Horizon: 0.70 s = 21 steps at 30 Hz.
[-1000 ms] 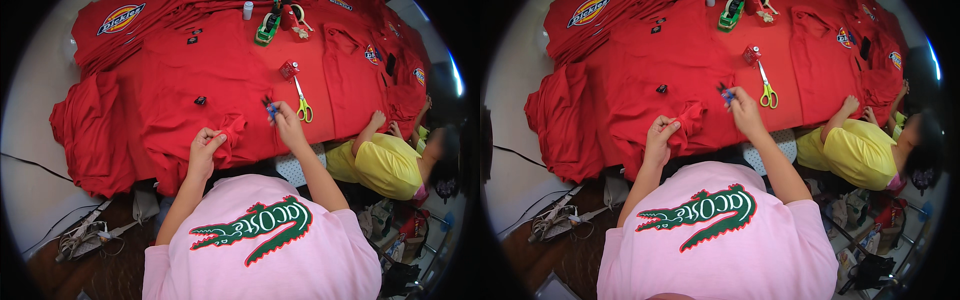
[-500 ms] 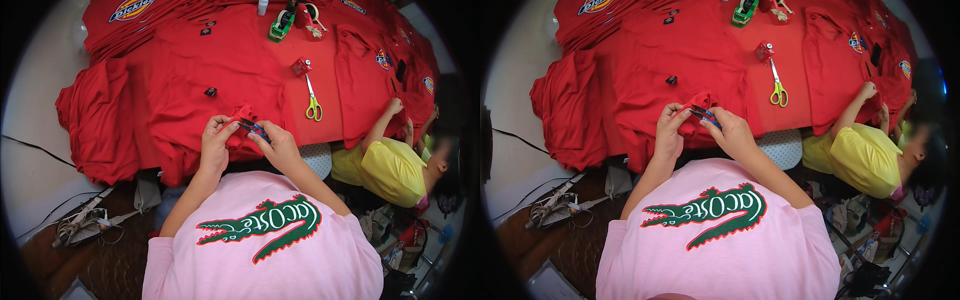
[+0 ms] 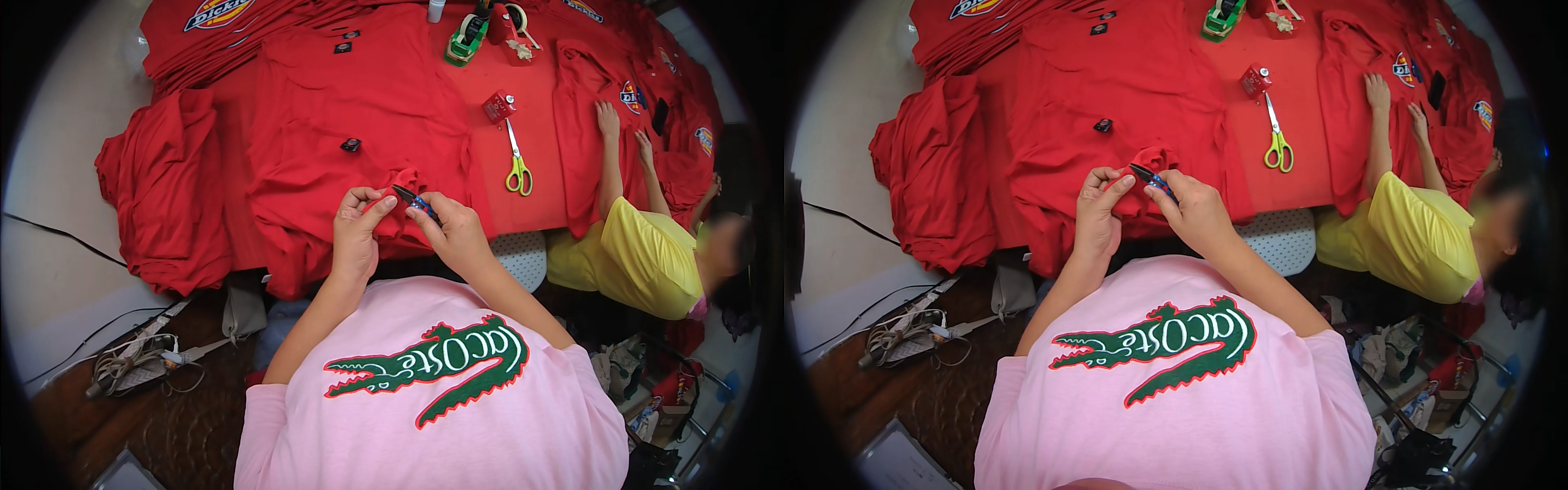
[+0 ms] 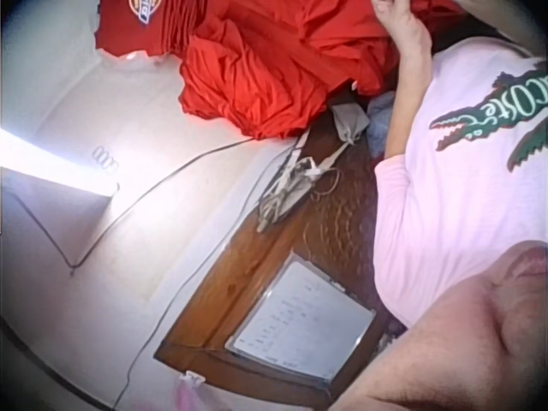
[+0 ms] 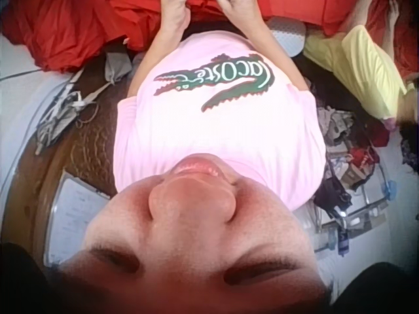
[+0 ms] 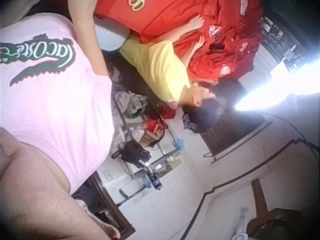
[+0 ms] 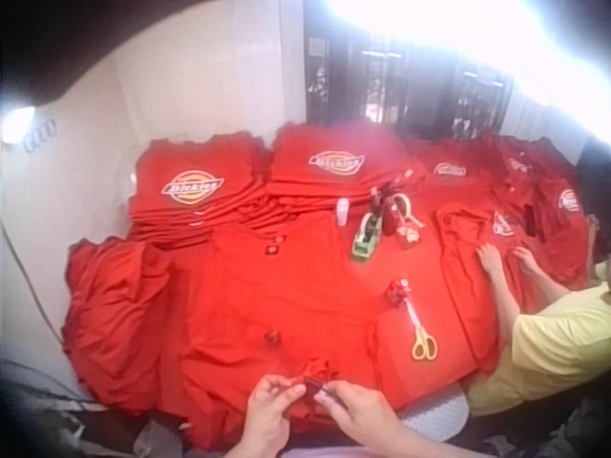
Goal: The person picks up a red t-shirt from a stack, smooths it out on the table, and folds the shirt before placing it back on a stack.
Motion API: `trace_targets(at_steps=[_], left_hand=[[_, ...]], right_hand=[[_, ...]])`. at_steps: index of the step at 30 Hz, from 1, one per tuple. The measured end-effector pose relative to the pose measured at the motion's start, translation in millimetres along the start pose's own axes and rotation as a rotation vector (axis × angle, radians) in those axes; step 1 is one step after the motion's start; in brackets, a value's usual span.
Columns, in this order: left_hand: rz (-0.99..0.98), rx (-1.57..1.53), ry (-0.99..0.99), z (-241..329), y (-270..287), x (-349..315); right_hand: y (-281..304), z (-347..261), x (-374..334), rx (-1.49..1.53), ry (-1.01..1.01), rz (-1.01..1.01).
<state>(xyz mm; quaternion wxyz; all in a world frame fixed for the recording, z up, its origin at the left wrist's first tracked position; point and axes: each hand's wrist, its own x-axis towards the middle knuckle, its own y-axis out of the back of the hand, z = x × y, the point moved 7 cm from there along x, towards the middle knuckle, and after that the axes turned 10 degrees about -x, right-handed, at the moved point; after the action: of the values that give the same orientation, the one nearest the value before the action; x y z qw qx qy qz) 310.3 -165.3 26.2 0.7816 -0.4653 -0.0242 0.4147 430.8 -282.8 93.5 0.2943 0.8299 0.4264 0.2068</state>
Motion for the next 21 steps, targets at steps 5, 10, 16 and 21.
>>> trace_targets(at_steps=[5, 10, 16, 21], left_hand=[[-0.024, 0.104, -0.059, 4.4, 3.0, 2.2], [-0.301, 0.346, 0.024, 15.6, -21.4, -2.8], [-0.056, 1.733, -0.771, 130.7, 18.3, 45.2], [0.077, 1.610, -0.186, 185.7, 118.6, 43.6]], right_hand=[[-2.4, 10.8, 2.2, 0.154, -0.121, -0.001], [-21.1, 4.5, 8.4, 0.582, -0.262, -0.126], [-6.2, 46.3, 15.3, 0.698, -0.369, -0.109], [52.6, 69.5, 16.6, 0.772, -0.379, -0.112]])
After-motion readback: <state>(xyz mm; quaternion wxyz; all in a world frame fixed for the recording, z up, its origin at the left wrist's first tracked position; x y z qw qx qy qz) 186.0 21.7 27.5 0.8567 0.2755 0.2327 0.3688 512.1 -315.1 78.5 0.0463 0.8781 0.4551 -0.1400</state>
